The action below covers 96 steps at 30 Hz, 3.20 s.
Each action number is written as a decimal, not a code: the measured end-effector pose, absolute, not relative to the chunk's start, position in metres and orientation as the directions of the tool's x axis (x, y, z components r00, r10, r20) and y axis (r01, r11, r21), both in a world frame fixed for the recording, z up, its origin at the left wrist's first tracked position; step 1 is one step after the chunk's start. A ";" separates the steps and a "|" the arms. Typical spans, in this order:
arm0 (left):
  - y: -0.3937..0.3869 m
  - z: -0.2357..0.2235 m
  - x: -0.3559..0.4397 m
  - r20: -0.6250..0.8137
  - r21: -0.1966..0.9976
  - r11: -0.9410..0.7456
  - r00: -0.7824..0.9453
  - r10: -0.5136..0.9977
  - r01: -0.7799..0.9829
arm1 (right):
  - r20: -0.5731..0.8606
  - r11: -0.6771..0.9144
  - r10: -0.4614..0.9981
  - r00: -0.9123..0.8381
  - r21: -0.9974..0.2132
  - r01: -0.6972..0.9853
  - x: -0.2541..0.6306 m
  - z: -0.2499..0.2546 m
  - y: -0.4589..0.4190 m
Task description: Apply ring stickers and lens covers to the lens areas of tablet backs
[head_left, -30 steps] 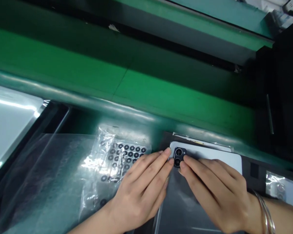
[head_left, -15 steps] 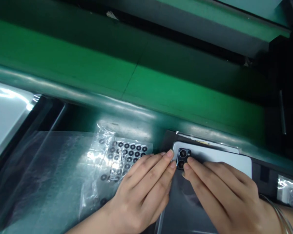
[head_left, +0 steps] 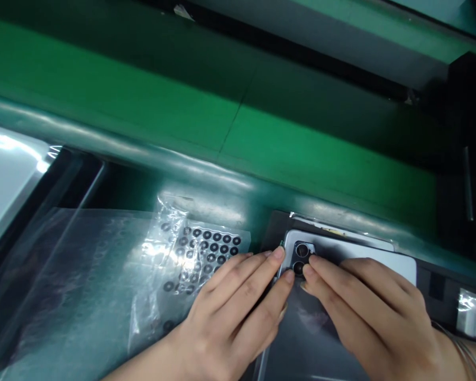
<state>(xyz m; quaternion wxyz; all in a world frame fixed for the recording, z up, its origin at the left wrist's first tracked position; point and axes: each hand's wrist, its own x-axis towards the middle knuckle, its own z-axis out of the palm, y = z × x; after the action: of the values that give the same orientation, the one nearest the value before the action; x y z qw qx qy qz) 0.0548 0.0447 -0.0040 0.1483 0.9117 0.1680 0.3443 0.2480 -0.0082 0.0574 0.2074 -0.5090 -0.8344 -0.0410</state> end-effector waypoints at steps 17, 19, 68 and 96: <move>0.046 -0.007 0.057 0.578 0.405 -0.892 0.699 0.420 0.201 | 0.302 0.473 0.867 -0.397 -0.247 0.846 0.260 0.053 -0.019; 0.047 -0.007 0.057 0.580 0.405 -0.893 0.700 0.415 0.194 | 0.317 0.498 0.850 -0.420 -0.228 0.837 0.259 0.052 -0.017; 0.050 0.021 0.065 0.451 0.235 -0.923 0.807 0.381 0.304 | 0.292 0.520 0.848 -0.443 -0.290 0.804 0.256 0.047 -0.014; 0.056 -0.010 0.060 0.554 0.552 -0.818 0.663 0.503 0.160 | 0.295 0.433 0.889 -0.349 -0.298 0.851 0.260 0.047 -0.022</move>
<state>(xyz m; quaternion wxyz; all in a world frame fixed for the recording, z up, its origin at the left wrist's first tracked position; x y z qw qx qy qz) 0.0601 0.0564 -0.0098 0.2354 0.8811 0.1883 0.3644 0.2597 -0.0221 0.0472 0.2097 -0.5305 -0.8200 0.0461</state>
